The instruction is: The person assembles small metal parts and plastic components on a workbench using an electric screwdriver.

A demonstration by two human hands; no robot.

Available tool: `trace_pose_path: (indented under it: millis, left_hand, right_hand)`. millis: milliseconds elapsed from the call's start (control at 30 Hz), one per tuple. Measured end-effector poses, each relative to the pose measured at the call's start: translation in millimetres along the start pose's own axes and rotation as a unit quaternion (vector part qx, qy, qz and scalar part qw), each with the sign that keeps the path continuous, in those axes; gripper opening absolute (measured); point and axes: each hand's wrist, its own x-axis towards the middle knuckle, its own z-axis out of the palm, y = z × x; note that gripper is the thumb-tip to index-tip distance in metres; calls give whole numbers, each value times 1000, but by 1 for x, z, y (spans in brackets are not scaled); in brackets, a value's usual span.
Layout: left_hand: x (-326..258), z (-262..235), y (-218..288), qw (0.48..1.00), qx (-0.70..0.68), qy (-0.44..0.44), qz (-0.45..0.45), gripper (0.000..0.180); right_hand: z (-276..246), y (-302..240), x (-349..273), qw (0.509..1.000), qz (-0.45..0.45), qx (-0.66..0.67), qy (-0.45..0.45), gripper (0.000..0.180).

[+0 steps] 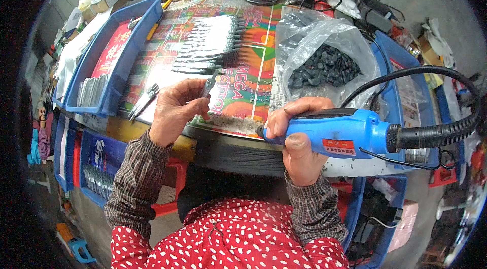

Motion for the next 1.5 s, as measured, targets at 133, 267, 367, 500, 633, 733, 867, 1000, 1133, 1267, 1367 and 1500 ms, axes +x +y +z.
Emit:
trace_pose_path:
  millis: [133,267,367,500,633,733,867,1000,1133,1267,1367,1500]
  left_hand:
    - [-11,0,-1,998,-44,-7,-36,17]
    - [-22,3,-6,997,-62,23,-40,13]
    - [-28,10,-2,999,13,35,-37,14]
    - [-41,18,-2,994,97,43,2,18]
    - [-47,25,-7,958,240,7,159,21]
    - [-54,34,-11,929,291,1,228,26]
    - [-57,38,-23,882,346,0,320,27]
    - [-58,38,-35,824,410,-18,390,29]
    - [-60,38,-35,802,434,-8,412,27]
    - [-59,36,-41,798,419,-3,434,27]
    - [-60,35,-41,798,412,-1,440,26]
    - [-59,37,-39,805,405,-7,434,26]
  right_hand:
    - [1,3,2,1000,-10,5,1,58]
    - [3,6,1,1000,-6,4,2,57]
    - [2,5,1,1000,-8,-7,7,57]
    - [1,3,1,1000,-18,8,11,57]
    - [-1,0,0,997,-23,69,2,53]
    - [2,-6,-1,999,-20,49,12,56]
    - [6,-11,-2,999,-17,43,13,59]
    - [5,-13,-2,998,-29,60,4,61]
    - [5,-13,-2,996,-39,75,-15,61]
    - [8,-15,-2,994,-44,99,-22,60]
    - [9,-15,-3,994,-48,96,-30,59]
    - [12,-16,-5,994,-49,91,-26,57]
